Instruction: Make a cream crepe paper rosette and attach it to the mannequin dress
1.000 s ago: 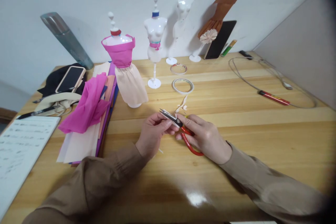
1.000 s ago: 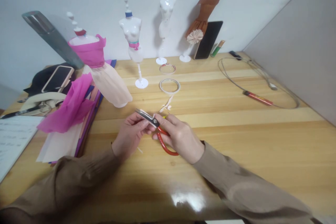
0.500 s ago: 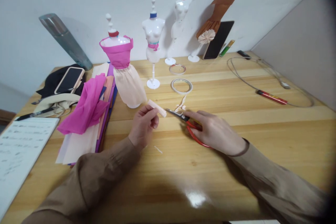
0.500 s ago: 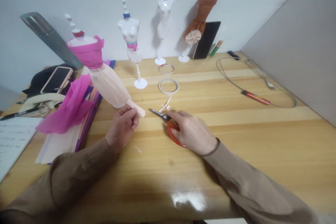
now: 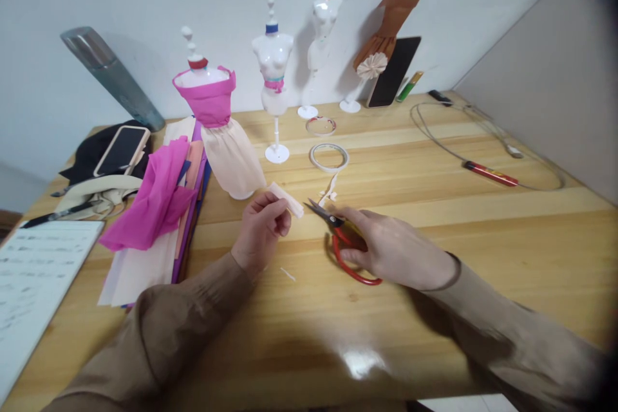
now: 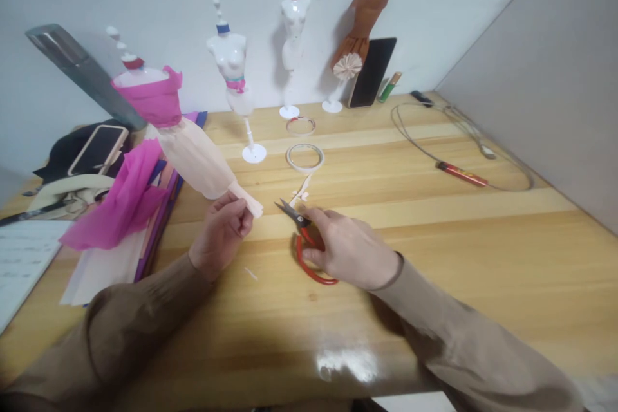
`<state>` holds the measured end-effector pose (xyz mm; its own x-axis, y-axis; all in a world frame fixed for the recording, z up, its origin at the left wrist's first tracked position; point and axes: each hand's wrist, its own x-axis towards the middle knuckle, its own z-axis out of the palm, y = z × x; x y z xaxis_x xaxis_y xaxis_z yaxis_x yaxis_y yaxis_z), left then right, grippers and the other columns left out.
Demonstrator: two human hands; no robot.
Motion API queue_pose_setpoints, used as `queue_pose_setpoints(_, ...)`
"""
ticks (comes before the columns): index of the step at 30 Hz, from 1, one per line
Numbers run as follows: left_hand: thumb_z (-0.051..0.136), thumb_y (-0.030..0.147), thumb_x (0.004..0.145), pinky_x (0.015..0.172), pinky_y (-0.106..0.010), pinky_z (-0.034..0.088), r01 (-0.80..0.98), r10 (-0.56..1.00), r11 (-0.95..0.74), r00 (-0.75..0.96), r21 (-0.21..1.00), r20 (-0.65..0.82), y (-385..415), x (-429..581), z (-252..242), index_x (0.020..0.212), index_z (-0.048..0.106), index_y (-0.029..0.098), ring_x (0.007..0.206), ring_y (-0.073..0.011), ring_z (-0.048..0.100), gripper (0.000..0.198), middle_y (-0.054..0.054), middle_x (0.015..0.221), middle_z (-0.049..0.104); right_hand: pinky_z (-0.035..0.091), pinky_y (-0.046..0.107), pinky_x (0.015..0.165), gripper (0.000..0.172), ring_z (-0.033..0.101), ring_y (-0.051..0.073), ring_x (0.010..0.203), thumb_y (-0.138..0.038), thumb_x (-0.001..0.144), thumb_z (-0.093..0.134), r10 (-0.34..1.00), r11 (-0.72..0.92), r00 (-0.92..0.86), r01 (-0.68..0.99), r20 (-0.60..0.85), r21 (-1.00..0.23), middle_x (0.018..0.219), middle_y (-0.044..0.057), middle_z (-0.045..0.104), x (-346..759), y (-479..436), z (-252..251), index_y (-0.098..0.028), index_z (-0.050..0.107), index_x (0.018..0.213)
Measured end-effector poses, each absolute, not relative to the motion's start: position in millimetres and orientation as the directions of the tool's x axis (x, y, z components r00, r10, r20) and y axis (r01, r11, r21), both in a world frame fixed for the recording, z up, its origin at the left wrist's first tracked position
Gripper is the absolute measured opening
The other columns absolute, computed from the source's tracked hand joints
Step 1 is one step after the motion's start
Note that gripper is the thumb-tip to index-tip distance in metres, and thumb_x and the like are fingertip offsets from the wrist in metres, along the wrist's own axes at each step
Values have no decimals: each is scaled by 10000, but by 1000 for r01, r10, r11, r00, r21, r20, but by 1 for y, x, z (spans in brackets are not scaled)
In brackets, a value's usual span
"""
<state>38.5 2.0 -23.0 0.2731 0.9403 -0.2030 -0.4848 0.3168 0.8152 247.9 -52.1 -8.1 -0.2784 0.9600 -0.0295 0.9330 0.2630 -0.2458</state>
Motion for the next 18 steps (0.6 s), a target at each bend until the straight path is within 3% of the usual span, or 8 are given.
queue_pose_setpoints(2,724,251,666,406,-160,256,-487,936,331,278,808,-216,2,39,-24,659,563,139,440,-44,417,196,36,501,509,510,307,656,595,704,242,865,-298,784,647,943,311,-331,907,-24,-285,1059,87,725,249,-53,-5,-203,484,1348)
queue_pose_setpoints(5,728,251,654,409,-162,262,-490,933,340,282,803,-223,1,41,-25,662,573,136,448,-45,422,193,32,515,516,535,294,696,431,706,214,903,-208,830,607,902,405,-431,850,-2,-335,1077,43,728,249,-53,-3,-252,571,1257)
queue_pose_setpoints(9,738,265,635,405,-165,263,-488,935,333,281,807,-217,2,41,-24,653,570,138,440,-44,414,212,28,523,525,552,291,836,401,679,195,1024,-76,807,577,868,481,-484,759,114,-439,1151,60,705,244,-51,-11,-212,615,1182)
queue_pose_setpoints(12,743,263,630,400,-159,263,-507,940,322,272,799,-206,3,41,-22,645,560,142,435,-40,414,220,30,528,528,546,301,888,425,672,194,1051,-41,801,552,884,458,-437,739,166,-493,1175,66,696,236,-51,-17,-203,609,1191)
queue_pose_setpoints(18,734,250,647,398,-159,294,-521,934,316,316,793,-165,3,39,-18,656,581,143,435,-49,443,186,23,521,545,550,267,814,452,697,166,925,-102,824,571,931,347,-328,669,158,-658,1124,78,711,217,-59,-22,-175,566,1270)
